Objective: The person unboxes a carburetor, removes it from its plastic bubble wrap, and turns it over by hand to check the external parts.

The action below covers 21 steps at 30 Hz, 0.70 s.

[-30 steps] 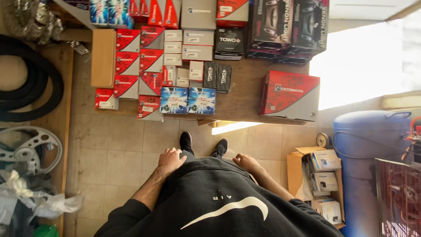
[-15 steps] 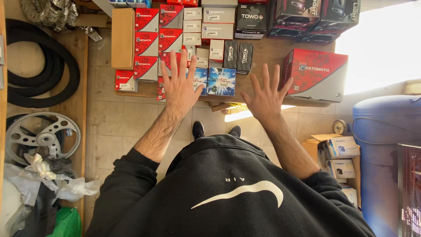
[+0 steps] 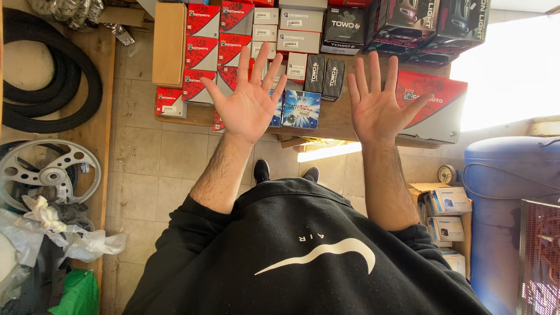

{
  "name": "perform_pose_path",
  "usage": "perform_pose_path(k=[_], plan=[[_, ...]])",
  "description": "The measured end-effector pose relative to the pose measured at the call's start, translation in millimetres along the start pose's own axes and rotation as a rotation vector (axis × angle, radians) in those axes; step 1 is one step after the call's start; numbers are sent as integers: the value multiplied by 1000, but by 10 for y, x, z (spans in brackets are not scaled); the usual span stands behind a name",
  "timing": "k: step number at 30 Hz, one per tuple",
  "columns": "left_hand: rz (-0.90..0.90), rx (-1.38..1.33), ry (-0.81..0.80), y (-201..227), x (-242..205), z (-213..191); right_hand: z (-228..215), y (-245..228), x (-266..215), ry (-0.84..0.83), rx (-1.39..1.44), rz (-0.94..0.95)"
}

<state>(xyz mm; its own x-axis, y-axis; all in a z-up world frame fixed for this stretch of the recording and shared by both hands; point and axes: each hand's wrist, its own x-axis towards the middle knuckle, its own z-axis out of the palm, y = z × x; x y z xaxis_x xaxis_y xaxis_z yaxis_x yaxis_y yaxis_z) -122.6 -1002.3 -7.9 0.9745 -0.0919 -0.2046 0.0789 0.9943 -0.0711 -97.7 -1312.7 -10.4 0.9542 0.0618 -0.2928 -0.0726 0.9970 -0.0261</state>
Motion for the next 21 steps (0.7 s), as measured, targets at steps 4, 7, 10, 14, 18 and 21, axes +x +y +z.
perform_pose_path(k=[4,7,10,14,18,21], plan=[[34,622,-320,245,28,-715,-539,-161,182,82,-762,3],[-143,1276,-119,392,-149,-1387,-1734,-394,120,-380,-2232,-27],[-306,1681,65,554,-588,-2392,-3031,-509,-8,-246,-2691,755],[-609,1746,430,626,-715,-3088,-3355,-809,-712,-54,-2307,847],[-786,1950,258,315,-383,-2712,-3244,-804,-1035,51,-2295,776],[-876,2074,175,239,-336,-2562,-3235,-820,-1165,72,-2307,765]])
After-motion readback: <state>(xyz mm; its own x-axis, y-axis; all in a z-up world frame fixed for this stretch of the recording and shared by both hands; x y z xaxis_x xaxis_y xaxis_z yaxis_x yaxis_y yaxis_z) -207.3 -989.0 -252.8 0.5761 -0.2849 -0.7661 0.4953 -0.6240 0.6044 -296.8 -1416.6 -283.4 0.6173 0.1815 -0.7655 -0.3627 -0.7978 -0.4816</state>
